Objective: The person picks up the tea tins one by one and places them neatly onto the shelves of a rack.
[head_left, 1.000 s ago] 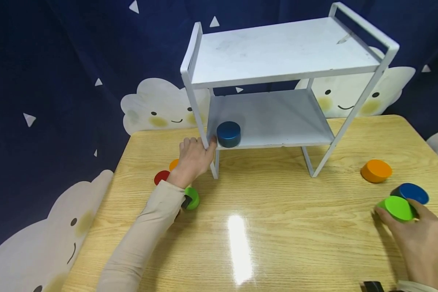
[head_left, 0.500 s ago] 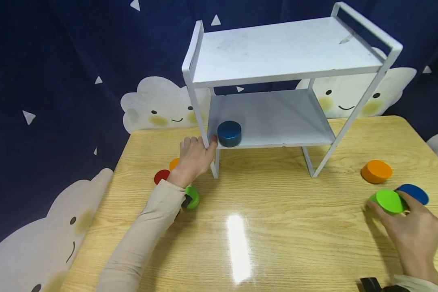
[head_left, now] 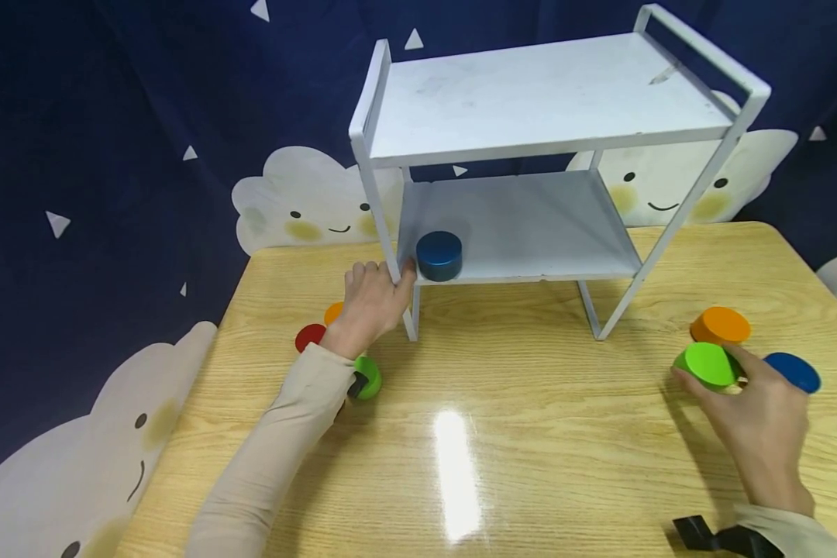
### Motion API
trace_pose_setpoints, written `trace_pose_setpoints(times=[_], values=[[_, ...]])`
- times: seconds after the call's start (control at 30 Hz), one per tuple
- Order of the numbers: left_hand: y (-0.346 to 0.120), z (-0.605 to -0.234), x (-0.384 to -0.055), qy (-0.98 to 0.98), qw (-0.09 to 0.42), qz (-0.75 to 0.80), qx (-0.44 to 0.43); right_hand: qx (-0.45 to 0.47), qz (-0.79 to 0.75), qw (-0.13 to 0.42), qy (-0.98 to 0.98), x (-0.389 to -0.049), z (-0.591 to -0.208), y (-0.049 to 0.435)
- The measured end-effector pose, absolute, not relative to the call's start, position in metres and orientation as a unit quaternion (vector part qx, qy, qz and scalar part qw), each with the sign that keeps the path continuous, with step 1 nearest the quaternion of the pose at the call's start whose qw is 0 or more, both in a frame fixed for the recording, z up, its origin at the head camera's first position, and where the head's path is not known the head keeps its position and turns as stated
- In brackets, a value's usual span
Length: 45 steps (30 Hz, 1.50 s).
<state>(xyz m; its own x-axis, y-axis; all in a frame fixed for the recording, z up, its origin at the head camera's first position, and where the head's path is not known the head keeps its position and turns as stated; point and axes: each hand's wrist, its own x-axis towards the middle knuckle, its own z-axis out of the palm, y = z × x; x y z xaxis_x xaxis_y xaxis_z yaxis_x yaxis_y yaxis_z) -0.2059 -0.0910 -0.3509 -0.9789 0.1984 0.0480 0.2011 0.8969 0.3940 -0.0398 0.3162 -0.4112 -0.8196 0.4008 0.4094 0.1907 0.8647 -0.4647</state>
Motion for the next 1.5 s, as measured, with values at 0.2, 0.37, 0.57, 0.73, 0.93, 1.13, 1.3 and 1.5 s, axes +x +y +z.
trace_pose_setpoints(times=[0.2,0.37,0.57,0.73,0.93,1.13,1.3,1.5], values=[[-0.091,-0.350,-0.206,-0.976,0.002,-0.194,-0.104,-0.138,0.222,0.233,-0.937,-0.043,-0.410,0.305],[-0.091,-0.350,-0.205,-0.976,0.004,-0.189,-0.104,-0.135,0.223,0.224,-0.939,-0.046,-0.410,0.298],[-0.090,-0.349,-0.205,-0.976,0.001,-0.194,-0.102,-0.112,0.223,0.234,-0.940,-0.051,-0.411,0.289],[-0.090,-0.349,-0.205,-0.976,-0.001,-0.191,-0.101,-0.092,0.224,0.246,-0.939,-0.054,-0.410,0.280],[-0.090,-0.349,-0.204,-0.977,-0.005,-0.188,-0.099,-0.083,0.232,0.235,-0.940,-0.057,-0.407,0.270],[-0.090,-0.349,-0.205,-0.977,-0.004,-0.185,-0.102,-0.068,0.236,0.238,-0.940,-0.061,-0.404,0.260],[-0.089,-0.349,-0.204,-0.978,-0.005,-0.185,-0.101,-0.039,0.247,0.257,-0.933,-0.065,-0.401,0.250],[-0.089,-0.348,-0.204,-0.977,-0.004,-0.187,-0.098,-0.017,0.254,0.271,-0.929,-0.070,-0.396,0.241]])
